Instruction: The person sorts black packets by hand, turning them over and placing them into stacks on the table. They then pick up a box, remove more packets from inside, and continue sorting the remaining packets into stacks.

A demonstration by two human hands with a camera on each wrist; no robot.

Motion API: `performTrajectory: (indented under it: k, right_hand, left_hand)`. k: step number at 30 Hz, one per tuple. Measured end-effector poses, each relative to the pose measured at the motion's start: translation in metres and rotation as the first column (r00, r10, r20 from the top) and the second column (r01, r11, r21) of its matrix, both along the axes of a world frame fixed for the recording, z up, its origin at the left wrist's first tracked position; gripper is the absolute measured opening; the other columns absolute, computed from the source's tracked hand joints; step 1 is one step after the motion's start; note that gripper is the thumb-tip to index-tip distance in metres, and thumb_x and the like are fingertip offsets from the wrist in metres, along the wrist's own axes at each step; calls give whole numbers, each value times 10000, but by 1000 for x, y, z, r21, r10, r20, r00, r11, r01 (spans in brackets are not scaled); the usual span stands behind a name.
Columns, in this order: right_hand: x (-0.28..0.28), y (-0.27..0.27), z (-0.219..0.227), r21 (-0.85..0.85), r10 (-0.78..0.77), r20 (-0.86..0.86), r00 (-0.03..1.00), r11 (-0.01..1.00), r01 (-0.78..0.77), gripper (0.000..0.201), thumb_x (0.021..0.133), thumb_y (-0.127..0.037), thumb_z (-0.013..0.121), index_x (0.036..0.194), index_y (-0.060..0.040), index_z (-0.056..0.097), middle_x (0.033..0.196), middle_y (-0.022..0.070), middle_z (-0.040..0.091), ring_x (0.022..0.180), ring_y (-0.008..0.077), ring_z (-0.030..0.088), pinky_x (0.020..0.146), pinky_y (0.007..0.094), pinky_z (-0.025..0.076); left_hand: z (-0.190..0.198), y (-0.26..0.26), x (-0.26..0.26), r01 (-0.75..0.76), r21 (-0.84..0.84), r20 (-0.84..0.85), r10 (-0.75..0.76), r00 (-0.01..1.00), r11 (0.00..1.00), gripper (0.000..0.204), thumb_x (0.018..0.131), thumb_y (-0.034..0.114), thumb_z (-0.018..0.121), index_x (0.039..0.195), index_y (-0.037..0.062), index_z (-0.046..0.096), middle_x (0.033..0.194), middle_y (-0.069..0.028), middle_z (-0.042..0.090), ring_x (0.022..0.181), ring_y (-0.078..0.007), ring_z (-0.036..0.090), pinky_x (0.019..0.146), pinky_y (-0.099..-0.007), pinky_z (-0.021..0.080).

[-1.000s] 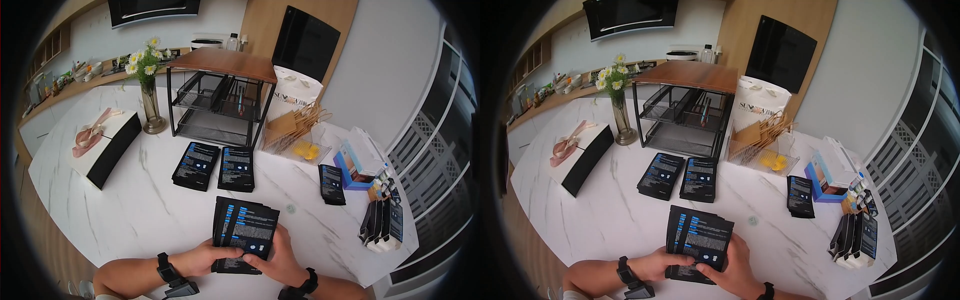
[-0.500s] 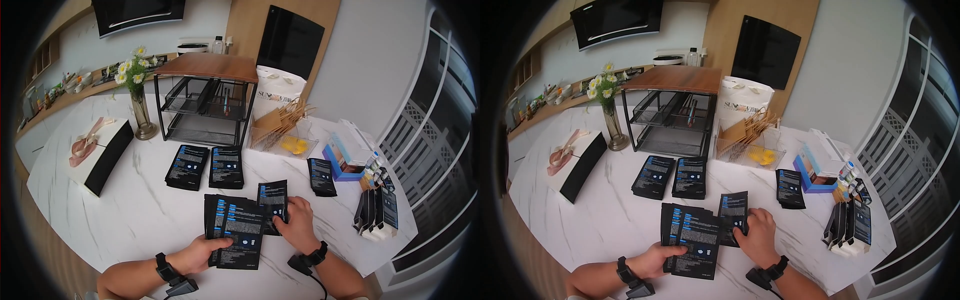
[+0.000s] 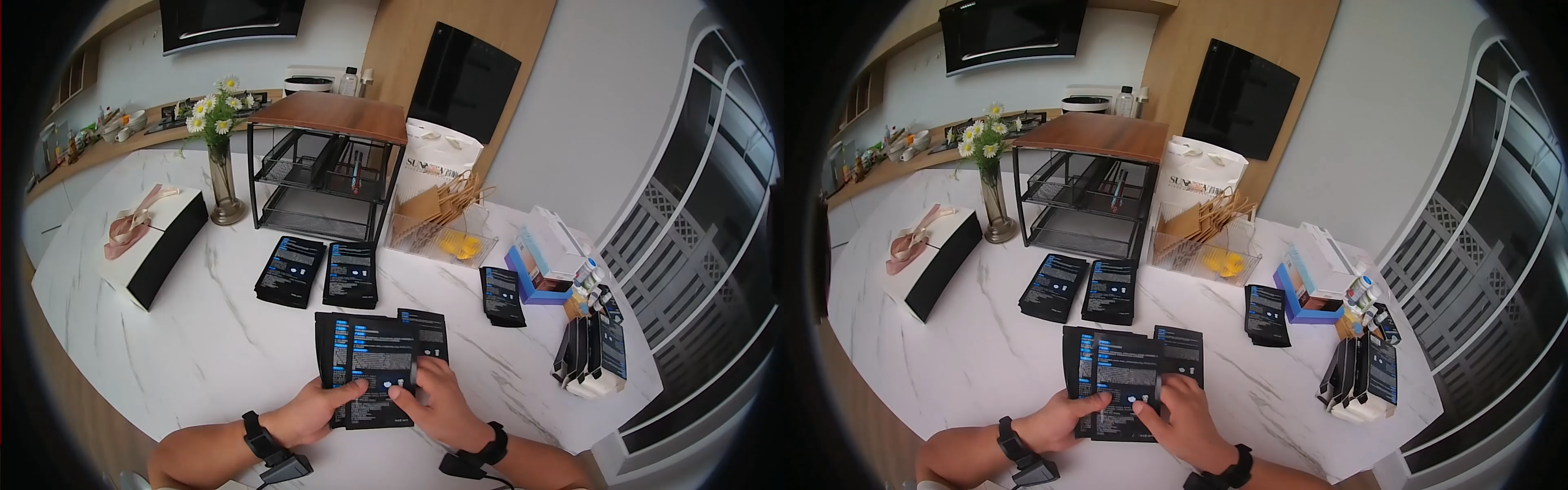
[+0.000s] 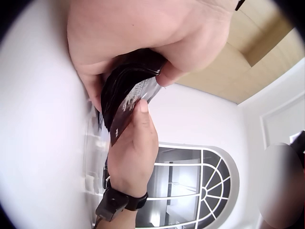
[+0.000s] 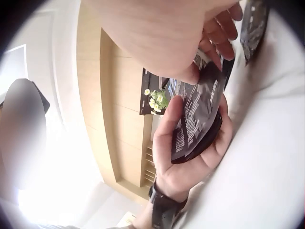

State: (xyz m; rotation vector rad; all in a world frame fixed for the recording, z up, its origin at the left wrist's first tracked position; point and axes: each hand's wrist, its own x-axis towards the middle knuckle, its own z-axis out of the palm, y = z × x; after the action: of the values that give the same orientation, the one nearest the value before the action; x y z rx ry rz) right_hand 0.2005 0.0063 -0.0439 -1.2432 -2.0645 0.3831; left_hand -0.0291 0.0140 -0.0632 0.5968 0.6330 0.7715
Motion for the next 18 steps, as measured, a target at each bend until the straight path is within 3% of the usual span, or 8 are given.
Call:
performTrajectory:
  k: [2, 4, 9, 12, 15, 18]
  right_hand:
    - [0, 10, 2, -47, 23, -89, 996, 999, -27, 258, 849, -218, 791, 875, 2, 658, 1109, 172, 649, 1112, 390, 551, 959, 477, 419]
    - [17, 32, -7, 168, -88, -21, 996, 982, 90, 251, 845, -195, 789, 841, 17, 654, 1078, 174, 650, 1051, 389, 558, 913, 467, 440]
    - [51, 49, -26, 70, -236, 41, 971, 970, 233, 318, 796, -201, 818, 691, -4, 592, 1096, 153, 662, 1074, 363, 556, 912, 465, 444]
    - [52, 46, -29, 99, -250, 114, 961, 966, 240, 345, 778, -200, 837, 672, -28, 557, 1098, 150, 647, 1072, 369, 546, 904, 466, 444]
    - [47, 45, -19, 37, -293, 111, 950, 956, 291, 320, 769, -189, 845, 732, -48, 561, 1098, 148, 622, 1072, 369, 544, 921, 458, 431]
    - [43, 44, -17, 93, -383, 3, 924, 920, 381, 322, 766, -189, 854, 824, -46, 572, 1085, 145, 601, 1071, 362, 541, 947, 450, 409]
  left_hand:
    - [3, -1, -1, -20, 49, -14, 21, 1000, 999, 387, 1039, 186, 617, 1376, 15, 538, 1301, -115, 666, 1168, -236, 671, 1017, -414, 559]
    - [5, 1, -6, -33, -83, 71, 39, 997, 996, 400, 1045, 216, 602, 1383, 16, 532, 1310, -115, 660, 1173, -242, 670, 1017, -419, 559]
    - [2, 8, -8, -47, -164, 160, 73, 984, 985, 395, 1048, 207, 570, 1383, 4, 523, 1308, -143, 657, 1166, -267, 675, 1025, -434, 557]
    - [6, 6, -8, -47, -142, 44, 54, 998, 989, 397, 1045, 197, 576, 1383, -2, 518, 1305, -152, 656, 1159, -276, 679, 1018, -438, 565]
    - [10, 5, -8, -63, -165, -30, 59, 998, 984, 387, 1038, 143, 573, 1393, 2, 514, 1329, -156, 646, 1189, -299, 663, 1050, -481, 541]
    - [7, 4, -8, -54, -124, -3, 54, 999, 991, 361, 1049, 144, 575, 1375, -3, 529, 1293, -149, 661, 1145, -269, 685, 980, -419, 589]
